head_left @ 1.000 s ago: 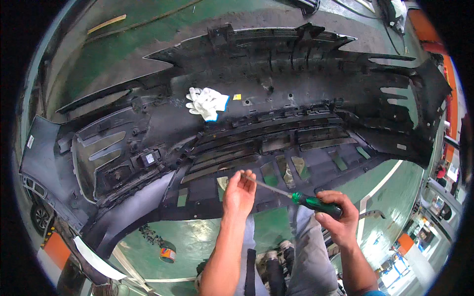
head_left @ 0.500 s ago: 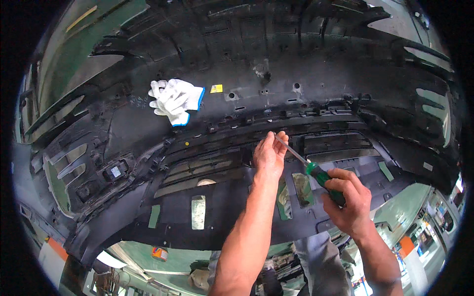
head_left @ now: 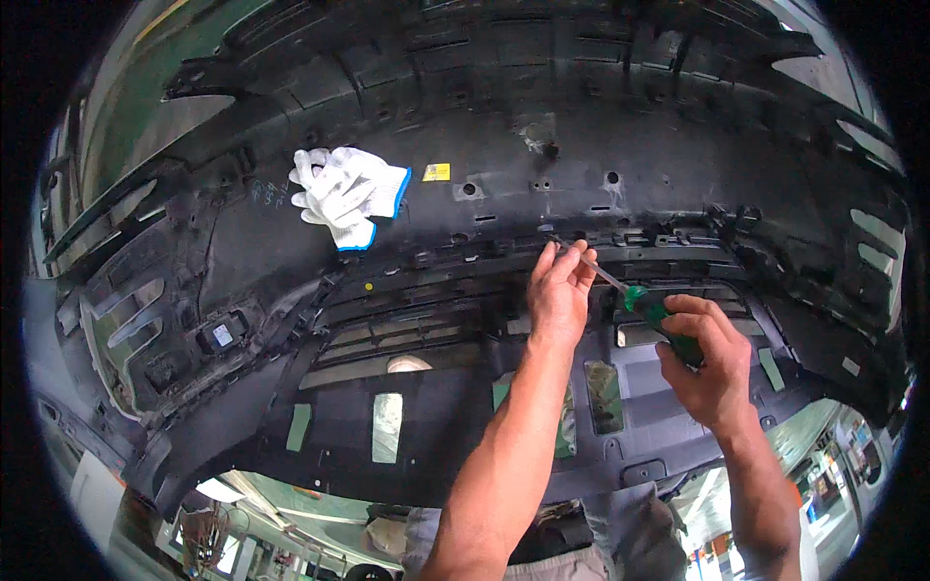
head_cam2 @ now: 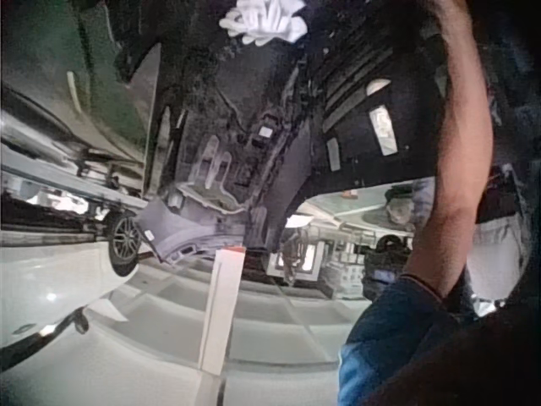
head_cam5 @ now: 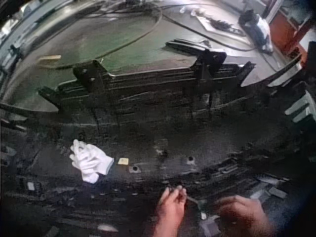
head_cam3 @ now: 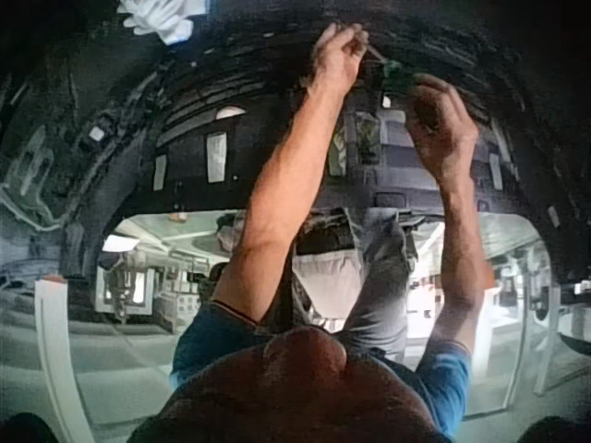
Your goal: The person uses a screwdriver to fasten plastic clips into a car bumper, then picks up a chrome trim piece and positions it along the bumper edge. The work is performed in a workshop with other vehicle parts visible nearby.
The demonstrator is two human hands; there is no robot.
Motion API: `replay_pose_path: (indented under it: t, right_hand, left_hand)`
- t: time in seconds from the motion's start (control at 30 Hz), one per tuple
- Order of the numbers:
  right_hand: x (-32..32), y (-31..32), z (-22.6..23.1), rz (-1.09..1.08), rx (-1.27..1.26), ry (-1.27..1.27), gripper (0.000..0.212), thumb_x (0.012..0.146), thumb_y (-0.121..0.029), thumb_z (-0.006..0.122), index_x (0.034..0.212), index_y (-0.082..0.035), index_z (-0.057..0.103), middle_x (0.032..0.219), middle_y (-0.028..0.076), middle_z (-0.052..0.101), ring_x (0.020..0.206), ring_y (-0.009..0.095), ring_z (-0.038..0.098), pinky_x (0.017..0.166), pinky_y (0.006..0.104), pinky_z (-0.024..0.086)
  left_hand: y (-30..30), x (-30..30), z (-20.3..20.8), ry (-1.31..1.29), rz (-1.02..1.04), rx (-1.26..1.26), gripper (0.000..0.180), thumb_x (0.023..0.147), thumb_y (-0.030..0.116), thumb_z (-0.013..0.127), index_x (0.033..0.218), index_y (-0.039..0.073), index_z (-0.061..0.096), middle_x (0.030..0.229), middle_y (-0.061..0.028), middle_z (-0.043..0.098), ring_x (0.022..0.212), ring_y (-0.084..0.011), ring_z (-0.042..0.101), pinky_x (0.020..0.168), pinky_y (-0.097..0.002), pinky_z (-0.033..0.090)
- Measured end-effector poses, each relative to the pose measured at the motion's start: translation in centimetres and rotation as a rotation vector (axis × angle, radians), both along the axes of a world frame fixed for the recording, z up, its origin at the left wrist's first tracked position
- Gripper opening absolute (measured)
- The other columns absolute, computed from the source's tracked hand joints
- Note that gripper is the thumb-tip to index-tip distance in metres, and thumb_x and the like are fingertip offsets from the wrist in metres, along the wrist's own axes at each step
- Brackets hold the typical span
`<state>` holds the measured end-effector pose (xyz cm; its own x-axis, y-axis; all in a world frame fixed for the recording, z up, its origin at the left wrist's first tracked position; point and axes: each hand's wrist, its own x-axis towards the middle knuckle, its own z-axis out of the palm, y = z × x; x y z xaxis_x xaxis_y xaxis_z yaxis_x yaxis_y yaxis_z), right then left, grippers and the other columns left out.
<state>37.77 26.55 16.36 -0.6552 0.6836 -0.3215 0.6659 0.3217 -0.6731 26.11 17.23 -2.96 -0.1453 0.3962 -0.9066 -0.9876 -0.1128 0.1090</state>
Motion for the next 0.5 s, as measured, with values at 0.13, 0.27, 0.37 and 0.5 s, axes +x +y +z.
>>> replay_pose_path:
  t: [0.13,0.27,0.37,0.5]
  right_hand:
    - [-0.6,1.7,0.1,-0.007,-0.073,-0.007,0.034,0.07,0.006,0.077,0.101,-0.001,0.065,0.115,0.018,0.069,0.096,0.034,0.071,0.079,0.037,0.058]
    - [-1.9,4.2,-0.3,0.013,-0.112,-0.006,0.035,0.067,0.006,0.076,0.099,0.001,0.064,0.11,0.018,0.069,0.098,0.034,0.071,0.086,0.0378,0.056]
    - [-3.0,5.7,-0.7,-0.072,-0.203,-0.072,0.034,0.067,0.006,0.075,0.099,0.002,0.064,0.104,0.015,0.071,0.098,0.027,0.07,0.089,0.036,0.054]
    - [-4.4,7.2,-1.0,-0.073,-0.228,-0.122,0.031,0.069,0.005,0.074,0.098,0.003,0.064,0.102,0.013,0.071,0.095,0.023,0.069,0.088,0.0343,0.054]
  left_hand:
    - [0.4,0.1,0.3,0.007,0.035,-0.007,0.075,0.093,0.0,0.068,0.153,-0.003,0.022,0.115,-0.0178,0.068,0.104,-0.0269,0.068,0.095,-0.0404,0.054]
    - [0.8,0.4,0.5,0.029,0.037,-0.006,0.053,0.092,0.003,0.07,0.135,0.001,0.04,0.113,-0.0158,0.068,0.102,-0.0263,0.068,0.091,-0.0388,0.055]
    - [1.1,0.3,0.2,0.069,0.001,0.038,0.019,0.095,0.008,0.068,0.109,0.006,0.055,0.108,-0.011,0.069,0.097,-0.0222,0.068,0.089,-0.0363,0.056]
    - [1.5,0.2,-0.2,0.08,-0.034,0.051,0.012,0.096,0.012,0.066,0.103,0.008,0.058,0.103,-0.0084,0.07,0.091,-0.0198,0.068,0.084,-0.0343,0.056]
